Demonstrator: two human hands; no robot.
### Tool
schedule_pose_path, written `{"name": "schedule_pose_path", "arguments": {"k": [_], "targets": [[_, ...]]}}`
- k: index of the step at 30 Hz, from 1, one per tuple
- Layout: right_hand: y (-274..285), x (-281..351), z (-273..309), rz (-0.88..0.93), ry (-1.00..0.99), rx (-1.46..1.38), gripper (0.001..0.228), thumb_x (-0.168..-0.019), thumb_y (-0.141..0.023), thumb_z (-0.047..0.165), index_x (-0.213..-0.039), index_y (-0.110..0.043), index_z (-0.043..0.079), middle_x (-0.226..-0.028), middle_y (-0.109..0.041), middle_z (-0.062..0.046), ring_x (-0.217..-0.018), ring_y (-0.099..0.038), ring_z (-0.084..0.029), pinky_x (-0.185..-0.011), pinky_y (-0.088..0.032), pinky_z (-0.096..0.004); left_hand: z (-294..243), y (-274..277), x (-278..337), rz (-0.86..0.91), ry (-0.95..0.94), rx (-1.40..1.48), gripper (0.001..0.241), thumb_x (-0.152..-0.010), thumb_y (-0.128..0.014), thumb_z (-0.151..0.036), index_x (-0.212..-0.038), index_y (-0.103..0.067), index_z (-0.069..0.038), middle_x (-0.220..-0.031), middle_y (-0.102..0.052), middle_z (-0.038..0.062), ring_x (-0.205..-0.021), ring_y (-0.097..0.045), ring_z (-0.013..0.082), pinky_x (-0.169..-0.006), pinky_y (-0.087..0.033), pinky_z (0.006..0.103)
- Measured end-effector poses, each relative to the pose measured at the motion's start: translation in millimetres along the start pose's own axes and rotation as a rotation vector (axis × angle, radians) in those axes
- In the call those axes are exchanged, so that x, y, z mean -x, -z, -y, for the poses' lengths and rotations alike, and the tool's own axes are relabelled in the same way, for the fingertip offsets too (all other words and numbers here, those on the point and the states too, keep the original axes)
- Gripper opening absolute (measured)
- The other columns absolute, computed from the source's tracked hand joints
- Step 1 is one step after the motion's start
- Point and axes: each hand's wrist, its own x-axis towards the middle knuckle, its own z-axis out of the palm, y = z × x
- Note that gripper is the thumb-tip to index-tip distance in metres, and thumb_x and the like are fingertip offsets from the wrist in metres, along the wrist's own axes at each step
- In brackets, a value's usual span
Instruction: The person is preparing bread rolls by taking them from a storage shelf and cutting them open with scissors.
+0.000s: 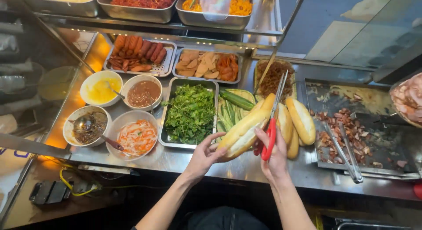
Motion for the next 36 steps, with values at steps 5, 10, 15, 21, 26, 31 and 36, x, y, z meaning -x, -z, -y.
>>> {"name": "schedule_pose_path", "arguments": {"k": [5,10,15,21,26,31,36], "targets": [[-19.0,27.4,-2.8,0.049,-0.022,0.107,0.070,-0.076,-0.089,0.010,-0.138,-0.055,0.005,-0.077,-0.059,-0.008,-0.055,-0.056,-0.015,-0.046,-0.043,-0.025,0.5,1.1,-3.9,0.051,0.046,-0.185,0.078,-0.080,-0.087,-0.040,-0.145,-0.056,-0.011,-0.124,-0.069,0.026,-0.107,-0.072,0.0333,-0.088,-0.063,0.0449],[-41.0,37.1,12.7,-0.100,0.290,-0.071,0.068,-0.082,-0.084,0.007,-0.141,-0.049,0.015,-0.105,-0.059,-0.006,-0.084,-0.068,-0.018,-0.069,-0.061,-0.027,-4.8,-20.8,16.5,-0.166,0.140,0.446,0.102,-0.087,-0.069,-0.059,-0.161,-0.024,-0.004,-0.149,-0.043,0.030,-0.129,-0.053,0.0404,-0.106,-0.048,0.0546],[-14.2,48.6,-24.7,0.020,0.404,0.183,0.082,-0.080,-0.081,-0.001,-0.149,-0.039,0.011,-0.126,-0.058,-0.009,-0.106,-0.063,-0.016,-0.095,-0.056,-0.030,-26.9,-49.3,-2.0,-0.189,0.136,0.690,0.084,-0.092,-0.056,-0.060,-0.151,-0.034,-0.004,-0.145,-0.045,0.026,-0.130,-0.047,0.0390,-0.105,-0.042,0.0535],[-2.0,85.9,-23.2,0.231,-0.035,0.313,0.066,-0.084,-0.074,0.016,-0.144,-0.049,0.005,-0.103,-0.070,-0.020,-0.089,-0.069,-0.020,-0.074,-0.064,-0.036,-43.2,-16.9,-58.2,-0.333,-0.021,0.806,0.069,-0.085,-0.051,-0.079,-0.102,-0.065,-0.013,-0.077,-0.066,0.009,-0.068,-0.065,0.0200,-0.064,-0.055,0.0318],[17.3,105.2,-10.5,0.424,-0.319,0.248,0.062,-0.090,-0.069,0.027,-0.145,-0.056,0.003,-0.080,-0.061,-0.010,-0.056,-0.060,-0.016,-0.059,-0.053,-0.027,-47.0,21.8,-96.4,-0.275,-0.060,0.786,0.069,-0.089,-0.048,-0.079,-0.098,-0.064,-0.012,-0.070,-0.065,0.010,-0.064,-0.069,0.0250,-0.058,-0.058,0.0385],[19.3,116.0,10.1,0.537,-0.644,0.250,0.056,-0.097,-0.053,0.037,-0.134,-0.065,-0.004,-0.072,-0.059,-0.015,-0.054,-0.057,-0.023,-0.052,-0.053,-0.033,-71.5,23.4,-102.2,-0.502,-0.008,0.487,0.071,-0.092,-0.044,-0.069,-0.120,-0.065,-0.007,-0.075,-0.061,0.008,-0.061,-0.063,0.0231,-0.054,-0.055,0.0376],[5.1,117.1,19.6,0.477,-0.677,0.257,0.056,-0.097,-0.056,0.034,-0.134,-0.067,-0.006,-0.070,-0.057,-0.013,-0.053,-0.053,-0.019,-0.049,-0.050,-0.031,-79.3,17.3,-102.6,-0.588,0.029,0.474,0.071,-0.089,-0.051,-0.064,-0.136,-0.061,-0.012,-0.090,-0.068,0.009,-0.074,-0.067,0.0222,-0.060,-0.058,0.0376]]}}
